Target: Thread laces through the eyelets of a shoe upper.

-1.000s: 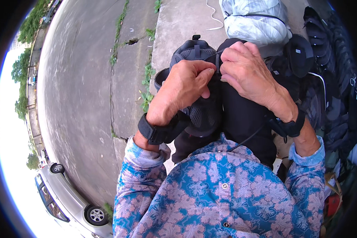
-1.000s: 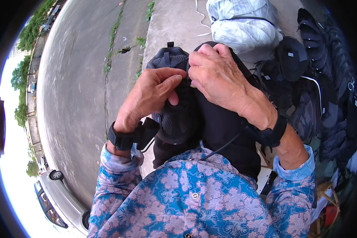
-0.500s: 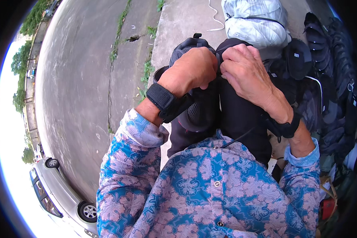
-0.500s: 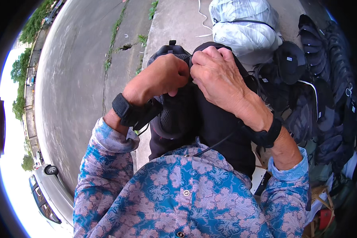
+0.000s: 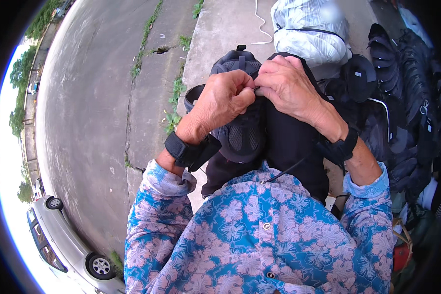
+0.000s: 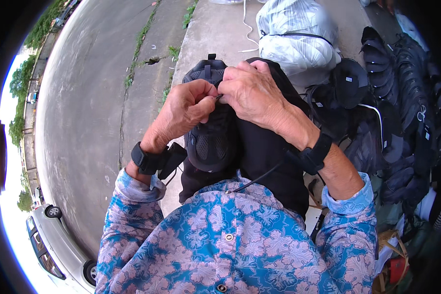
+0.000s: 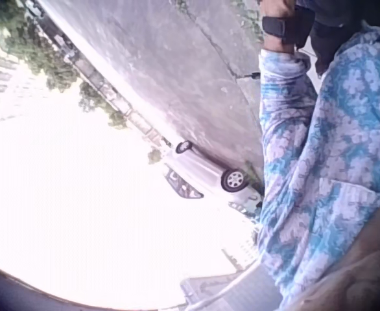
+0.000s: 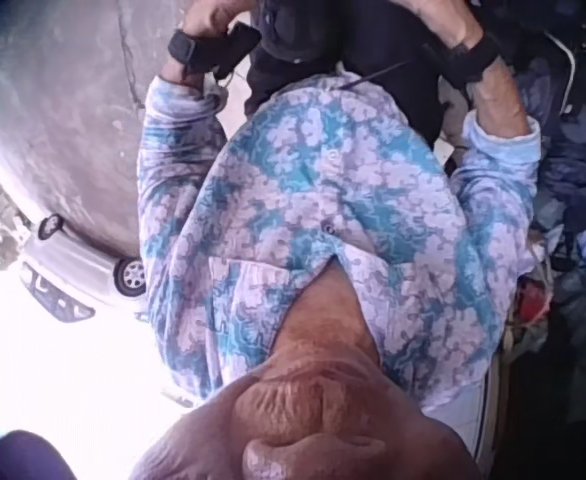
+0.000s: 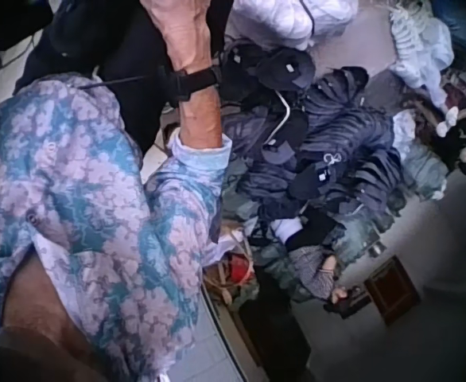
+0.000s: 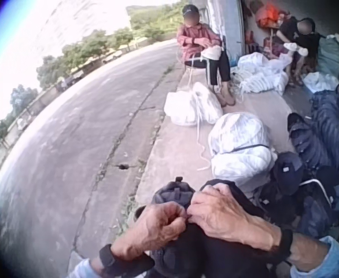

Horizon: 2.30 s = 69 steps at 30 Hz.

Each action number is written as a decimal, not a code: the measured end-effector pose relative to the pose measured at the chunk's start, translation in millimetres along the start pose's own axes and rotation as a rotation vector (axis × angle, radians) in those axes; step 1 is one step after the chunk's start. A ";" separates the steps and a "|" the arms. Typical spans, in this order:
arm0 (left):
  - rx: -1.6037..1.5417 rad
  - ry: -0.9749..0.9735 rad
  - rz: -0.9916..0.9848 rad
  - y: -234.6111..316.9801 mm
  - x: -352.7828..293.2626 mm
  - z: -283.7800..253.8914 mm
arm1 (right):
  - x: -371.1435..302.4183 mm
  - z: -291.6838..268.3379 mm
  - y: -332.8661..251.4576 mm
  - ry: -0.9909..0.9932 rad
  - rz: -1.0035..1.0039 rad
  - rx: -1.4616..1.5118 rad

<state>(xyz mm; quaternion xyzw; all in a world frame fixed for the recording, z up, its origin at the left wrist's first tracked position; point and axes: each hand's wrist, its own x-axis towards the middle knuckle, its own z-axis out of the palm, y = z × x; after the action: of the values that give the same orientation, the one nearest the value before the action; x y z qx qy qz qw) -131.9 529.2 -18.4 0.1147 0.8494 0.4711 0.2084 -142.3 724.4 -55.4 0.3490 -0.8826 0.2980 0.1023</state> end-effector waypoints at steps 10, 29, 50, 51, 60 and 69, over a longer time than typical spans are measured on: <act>0.474 -0.057 0.269 -6.3 6.1 6.8 | 31.0 -27.0 -11.3 0.124 0.314 1.079; -0.367 -0.338 -0.192 13.7 13.8 14.3 | -70.5 -291.3 106.4 0.773 0.731 0.946; 0.191 0.253 0.444 -33.4 22.0 -52.5 | 30.4 -47.3 1.4 -0.069 0.111 0.300; 0.186 0.227 0.447 -36.1 19.6 -54.6 | 32.6 -36.0 -7.0 -0.082 0.072 0.337; -0.119 0.208 0.304 -59.1 -3.7 -53.4 | 28.8 -16.3 -17.8 -0.152 0.101 0.222; -0.104 -0.043 0.231 -43.5 5.6 -46.4 | 16.5 -29.3 -36.5 -0.156 0.160 0.083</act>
<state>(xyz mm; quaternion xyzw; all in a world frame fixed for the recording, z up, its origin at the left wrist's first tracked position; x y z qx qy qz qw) -158.3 473.4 -34.9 0.2110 0.8001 0.5329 0.1767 -130.6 711.6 -8.9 0.3035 -0.8998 0.3135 -0.0052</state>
